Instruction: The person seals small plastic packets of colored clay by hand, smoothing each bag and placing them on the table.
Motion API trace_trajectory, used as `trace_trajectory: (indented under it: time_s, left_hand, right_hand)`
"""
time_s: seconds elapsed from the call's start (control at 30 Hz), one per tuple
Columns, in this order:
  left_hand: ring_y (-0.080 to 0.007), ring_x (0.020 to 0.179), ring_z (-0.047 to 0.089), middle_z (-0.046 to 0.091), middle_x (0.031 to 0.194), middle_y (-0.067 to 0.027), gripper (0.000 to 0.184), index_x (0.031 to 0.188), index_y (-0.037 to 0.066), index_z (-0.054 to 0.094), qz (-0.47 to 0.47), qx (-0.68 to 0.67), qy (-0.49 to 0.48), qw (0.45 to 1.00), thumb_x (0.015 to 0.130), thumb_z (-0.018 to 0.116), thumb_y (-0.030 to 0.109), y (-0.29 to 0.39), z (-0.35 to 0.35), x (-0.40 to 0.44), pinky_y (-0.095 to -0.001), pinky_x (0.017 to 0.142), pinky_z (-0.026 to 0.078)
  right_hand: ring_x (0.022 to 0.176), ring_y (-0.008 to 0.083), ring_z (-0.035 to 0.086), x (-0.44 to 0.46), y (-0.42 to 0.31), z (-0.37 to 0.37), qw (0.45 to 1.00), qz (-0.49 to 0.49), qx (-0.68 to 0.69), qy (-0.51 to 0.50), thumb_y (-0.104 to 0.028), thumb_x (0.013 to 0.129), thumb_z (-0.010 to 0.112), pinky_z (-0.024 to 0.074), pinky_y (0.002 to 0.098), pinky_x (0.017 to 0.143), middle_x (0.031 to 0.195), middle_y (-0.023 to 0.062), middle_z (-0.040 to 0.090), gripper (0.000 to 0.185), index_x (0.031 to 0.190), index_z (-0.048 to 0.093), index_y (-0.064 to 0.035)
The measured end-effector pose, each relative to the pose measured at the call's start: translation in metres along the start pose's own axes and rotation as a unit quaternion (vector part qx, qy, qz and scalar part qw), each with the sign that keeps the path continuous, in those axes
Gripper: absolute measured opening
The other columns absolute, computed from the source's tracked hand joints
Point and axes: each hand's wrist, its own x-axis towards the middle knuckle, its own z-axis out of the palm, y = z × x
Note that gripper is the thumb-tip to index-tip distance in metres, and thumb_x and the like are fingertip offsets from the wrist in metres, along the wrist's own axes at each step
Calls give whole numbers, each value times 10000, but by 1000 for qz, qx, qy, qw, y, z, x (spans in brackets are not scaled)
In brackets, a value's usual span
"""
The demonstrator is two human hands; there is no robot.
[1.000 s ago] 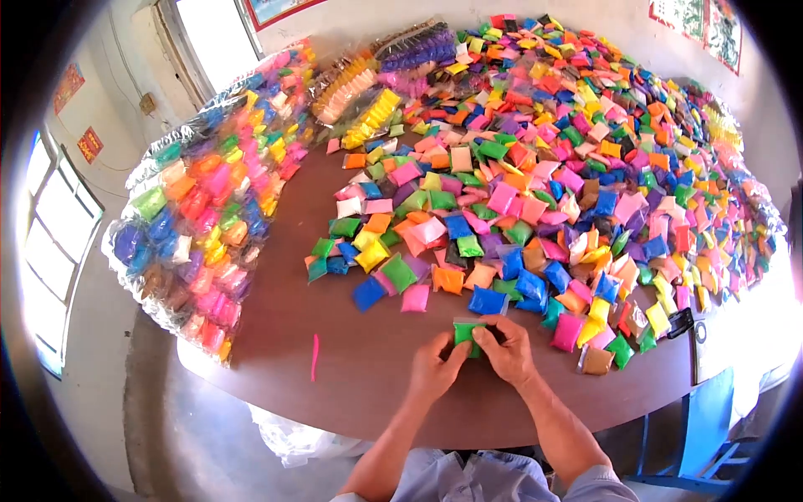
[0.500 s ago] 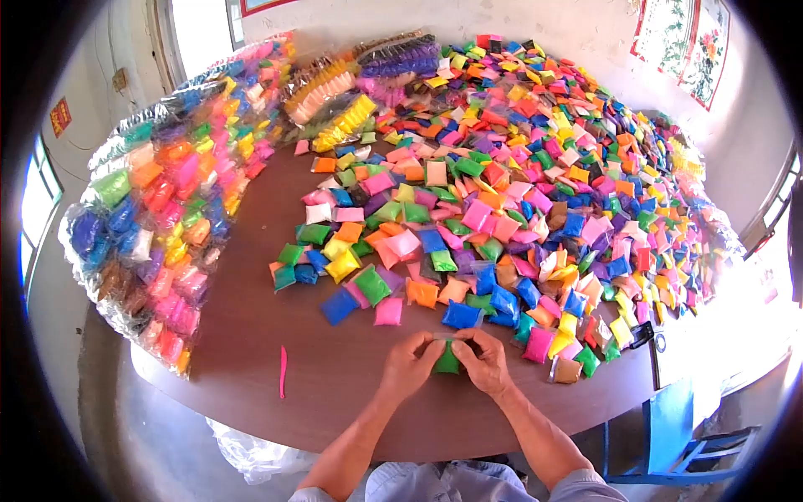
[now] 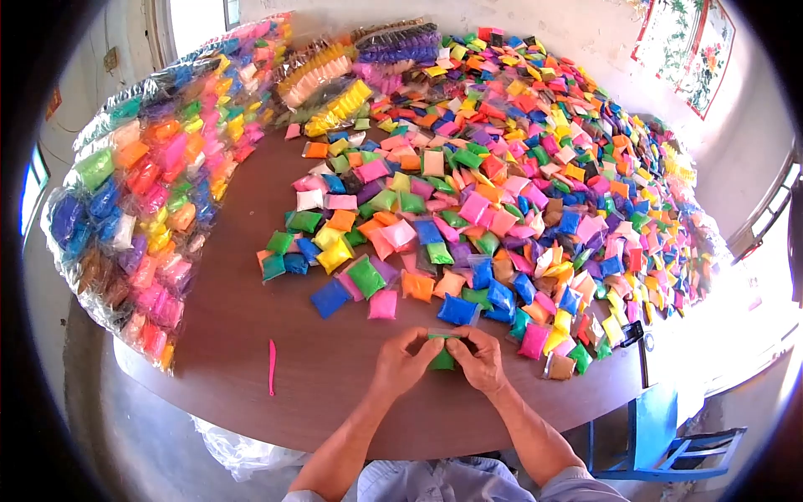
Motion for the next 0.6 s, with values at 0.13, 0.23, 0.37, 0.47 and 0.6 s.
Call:
trace_trajectory:
  time_s: [0.13,0.23,0.37,0.47,0.6]
  left_hand:
    - [-32,741,538,645,784,13,161,981,2,688,5,16,-2,1000,963,717,159,-1,-2,0,-253,626,459]
    - [-34,748,542,650,792,12,148,989,3,691,10,27,-1,1000,960,717,146,3,-3,0,-251,634,462]
    - [-35,736,512,608,803,58,120,958,-1,695,-18,-15,1,1000,952,732,113,10,3,1,-229,619,432]
    - [-35,766,548,650,836,42,119,982,0,717,-45,4,6,999,951,735,113,4,2,1,-224,647,455]
    - [-35,786,569,676,861,31,108,989,2,723,-20,-5,-2,1000,953,727,104,-2,-1,3,-220,670,472]
  right_hand:
    - [804,36,535,1,-2,2,1000,-11,12,-9,-116,979,686,450,219,691,867,-50,629,123,1061,699,-25]
    - [821,37,541,-1,-6,1,1000,18,24,-8,-96,973,687,459,223,710,875,-50,632,111,1058,703,-27]
    - [815,38,544,0,-4,0,999,0,41,3,-78,963,692,462,227,705,868,-46,636,100,1046,707,-25]
    - [806,38,546,0,-1,3,999,-22,27,14,-74,959,695,460,223,701,861,-45,635,93,1034,710,-21]
    - [792,33,542,2,-7,2,1000,-12,-3,10,-85,958,704,452,217,686,848,-50,625,96,1027,706,-18]
